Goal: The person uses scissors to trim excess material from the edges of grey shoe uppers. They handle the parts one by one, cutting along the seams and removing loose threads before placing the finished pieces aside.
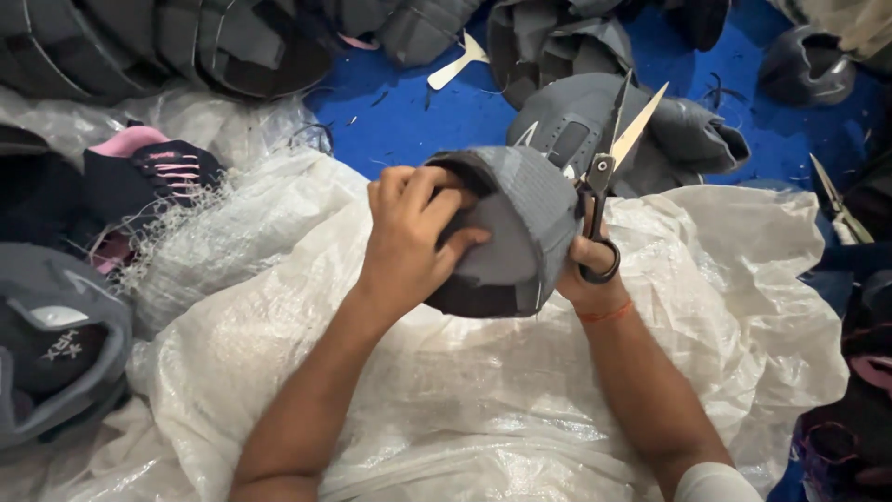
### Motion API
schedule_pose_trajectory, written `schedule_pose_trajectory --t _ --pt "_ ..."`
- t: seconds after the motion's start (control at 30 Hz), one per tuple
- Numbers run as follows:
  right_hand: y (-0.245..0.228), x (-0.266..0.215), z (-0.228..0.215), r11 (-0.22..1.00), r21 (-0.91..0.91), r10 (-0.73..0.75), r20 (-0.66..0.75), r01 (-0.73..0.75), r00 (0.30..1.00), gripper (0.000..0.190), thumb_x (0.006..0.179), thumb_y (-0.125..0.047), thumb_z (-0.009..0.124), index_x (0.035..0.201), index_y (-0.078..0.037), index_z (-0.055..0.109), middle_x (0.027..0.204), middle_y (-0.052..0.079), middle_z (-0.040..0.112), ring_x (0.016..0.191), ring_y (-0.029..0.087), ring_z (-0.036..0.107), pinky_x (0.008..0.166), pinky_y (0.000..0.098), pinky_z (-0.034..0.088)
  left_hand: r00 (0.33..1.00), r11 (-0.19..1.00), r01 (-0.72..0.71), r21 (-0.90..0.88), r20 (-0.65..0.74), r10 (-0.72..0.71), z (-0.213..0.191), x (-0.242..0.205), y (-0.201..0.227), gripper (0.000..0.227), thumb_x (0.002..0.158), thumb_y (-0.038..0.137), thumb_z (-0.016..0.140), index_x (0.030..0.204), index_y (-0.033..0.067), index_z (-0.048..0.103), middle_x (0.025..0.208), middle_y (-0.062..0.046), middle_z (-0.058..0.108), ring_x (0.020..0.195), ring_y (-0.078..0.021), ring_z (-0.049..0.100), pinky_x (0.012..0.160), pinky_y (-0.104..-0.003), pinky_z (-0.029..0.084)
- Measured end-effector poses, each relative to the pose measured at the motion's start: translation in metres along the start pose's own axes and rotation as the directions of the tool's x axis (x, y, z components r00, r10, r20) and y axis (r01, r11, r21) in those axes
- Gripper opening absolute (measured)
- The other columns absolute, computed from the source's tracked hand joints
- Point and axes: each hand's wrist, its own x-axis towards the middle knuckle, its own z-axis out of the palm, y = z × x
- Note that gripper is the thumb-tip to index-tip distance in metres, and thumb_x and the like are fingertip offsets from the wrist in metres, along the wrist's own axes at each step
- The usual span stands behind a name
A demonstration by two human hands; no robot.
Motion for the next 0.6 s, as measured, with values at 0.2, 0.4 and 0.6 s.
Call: schedule_pose_trajectory --t 0.2,0.4,0.6 --pt "0.006 -0.006 -0.025 0.998 0.052 0.046 0.004 -0.046 0.999 0.073 0.092 -0.024 0.081 0.152 -0.002 0.046 0.142 0.016 0.060 0.131 0.029 0.061 0.116 0.0442 0.047 0.995 0.967 0.095 -0.236 0.010 -0.095 0.007 -0.008 -0.004 0.024 0.083 0.010 0.083 0.098 0.0057 0.065 0.096 -0.006 0.066 0.095 -0.0281 0.061 0.088 -0.042 0.043" --pt "0.003 0.009 -0.002 0.997 -0.060 0.037 -0.114 -0.044 0.993 0.049 0.102 -0.023 0.070 0.142 -0.002 0.052 0.123 0.011 0.064 0.112 0.020 0.061 0.100 0.0343 0.048 0.972 0.965 0.091 -0.247 -0.190 -0.140 0.007 -0.011 -0.004 0.019 0.089 -0.006 0.071 0.105 0.0040 0.066 0.090 -0.011 0.070 0.082 -0.0300 0.066 0.075 -0.040 0.051" --pt "0.017 0.020 -0.001 0.666 -0.746 -0.172 -0.165 -0.008 0.971 0.041 0.102 -0.011 0.071 0.135 0.001 0.050 0.100 0.005 0.062 0.093 0.009 0.058 0.084 0.0231 0.048 0.980 0.986 0.161 -0.047 -0.114 -0.166 0.016 -0.017 -0.041 0.010 0.089 -0.005 0.066 0.094 0.0019 0.061 0.086 -0.014 0.070 0.083 -0.0350 0.068 0.074 -0.045 0.052"
